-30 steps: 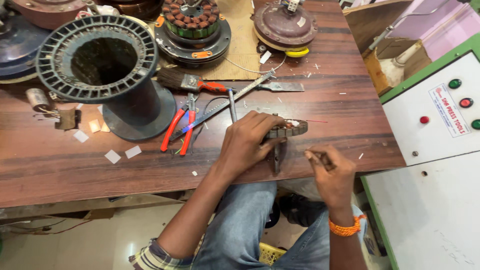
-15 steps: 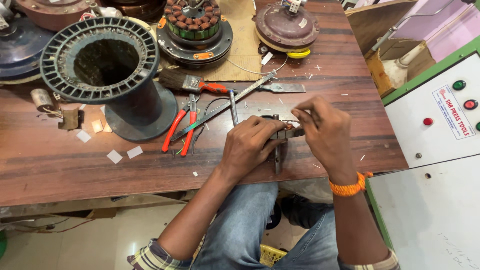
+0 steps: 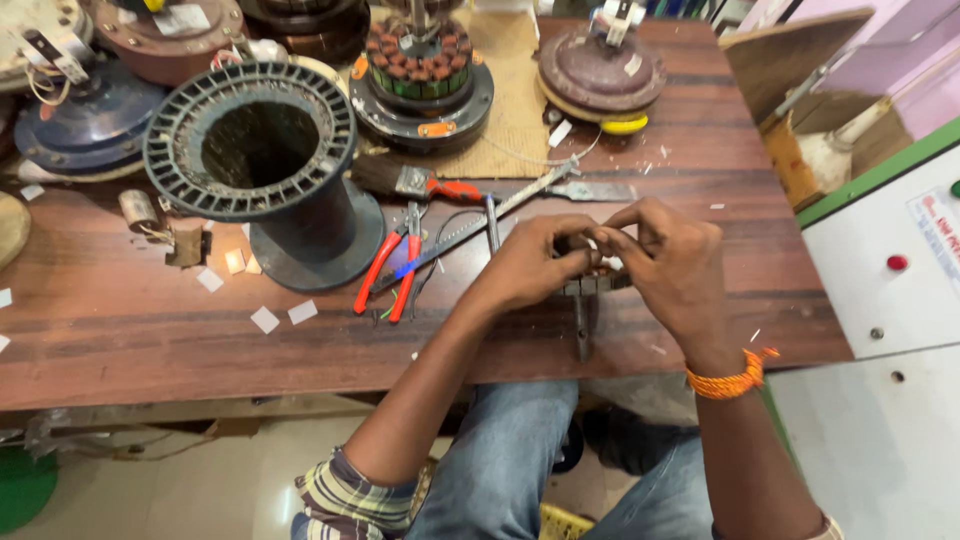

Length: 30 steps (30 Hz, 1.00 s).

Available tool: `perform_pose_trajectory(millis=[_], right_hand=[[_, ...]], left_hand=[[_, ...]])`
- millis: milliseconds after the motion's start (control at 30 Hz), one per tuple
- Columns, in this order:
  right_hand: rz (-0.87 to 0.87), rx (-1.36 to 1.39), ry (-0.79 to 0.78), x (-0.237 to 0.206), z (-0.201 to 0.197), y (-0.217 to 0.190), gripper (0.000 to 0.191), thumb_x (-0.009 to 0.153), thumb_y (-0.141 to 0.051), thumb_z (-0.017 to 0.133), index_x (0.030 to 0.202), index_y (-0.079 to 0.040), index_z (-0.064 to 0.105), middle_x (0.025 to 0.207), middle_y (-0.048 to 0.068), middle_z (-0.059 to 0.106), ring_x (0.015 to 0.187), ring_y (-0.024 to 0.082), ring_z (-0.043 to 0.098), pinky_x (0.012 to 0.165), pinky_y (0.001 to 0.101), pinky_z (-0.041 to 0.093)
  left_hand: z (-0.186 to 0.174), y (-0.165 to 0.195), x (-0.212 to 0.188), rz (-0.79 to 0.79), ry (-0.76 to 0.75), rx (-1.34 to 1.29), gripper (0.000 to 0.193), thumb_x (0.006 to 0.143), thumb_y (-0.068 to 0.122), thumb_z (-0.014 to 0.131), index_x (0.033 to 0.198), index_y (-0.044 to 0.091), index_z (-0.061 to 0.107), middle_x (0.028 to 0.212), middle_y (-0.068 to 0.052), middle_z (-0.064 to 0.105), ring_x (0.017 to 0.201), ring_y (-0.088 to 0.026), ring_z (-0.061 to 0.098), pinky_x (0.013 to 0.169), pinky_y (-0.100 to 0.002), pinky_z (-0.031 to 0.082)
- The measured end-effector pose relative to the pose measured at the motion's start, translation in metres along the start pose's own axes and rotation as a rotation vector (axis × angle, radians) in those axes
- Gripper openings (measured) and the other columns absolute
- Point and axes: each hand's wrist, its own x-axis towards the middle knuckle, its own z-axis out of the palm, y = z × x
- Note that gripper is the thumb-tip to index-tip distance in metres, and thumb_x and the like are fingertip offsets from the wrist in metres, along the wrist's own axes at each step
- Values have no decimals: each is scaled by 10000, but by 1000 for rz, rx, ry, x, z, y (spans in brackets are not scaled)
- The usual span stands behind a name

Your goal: The person sits at a workbench and works on a small electric motor armature, using both hands to fit and press small components around the commutator and adjust parts on the assembly by hand. The work continues throughout the clip with the armature held against the bench.

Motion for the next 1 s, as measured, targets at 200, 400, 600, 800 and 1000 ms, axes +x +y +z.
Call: perform_pose_trajectory(millis=[200,400,600,800,1000], right_hand=[[87,53,-61,-44,-7,-30,188,874,-197,815,1014,-77,775,548,35,426,489,105,367,460,321,316],[167,109,-54,-60,0,-48,158,880,-196,809,983,-84,766,538,-6,427,494,62,376,456,283,320],[194,174,23,-83,7,-50,86,895,-105,789,943,-44,755,556,-17,414,524,62,330,482,285,279],[249,295,81,-98,13,-39,75,885,-75,785,942,-34,758,603,-32,435,572,46,336,505,273,271],[253,213,50,-122,38,-17,75,870,-73,781,907,-23,738,567,-26,472,521,53,390,487,269,322]], left_hand=[[-29,-16,-19,-60,-94,-180,166,874,77,756,1027,33,800,936,-44,797,872,-88,706,846,-274,571],[-28,-5,-28,71,-86,-111,195,881,28,722,1063,38,790,967,-31,804,904,-69,717,858,-265,584],[-30,1,-33,145,-105,-63,210,875,27,747,1079,55,785,965,-25,801,866,-61,692,805,-255,577],[-25,8,-33,75,-105,-62,183,855,59,771,1036,53,801,928,-27,800,854,-63,693,798,-269,561],[-24,22,-37,66,-137,9,182,915,110,724,1077,45,771,989,-36,790,907,-90,693,843,-281,561]])
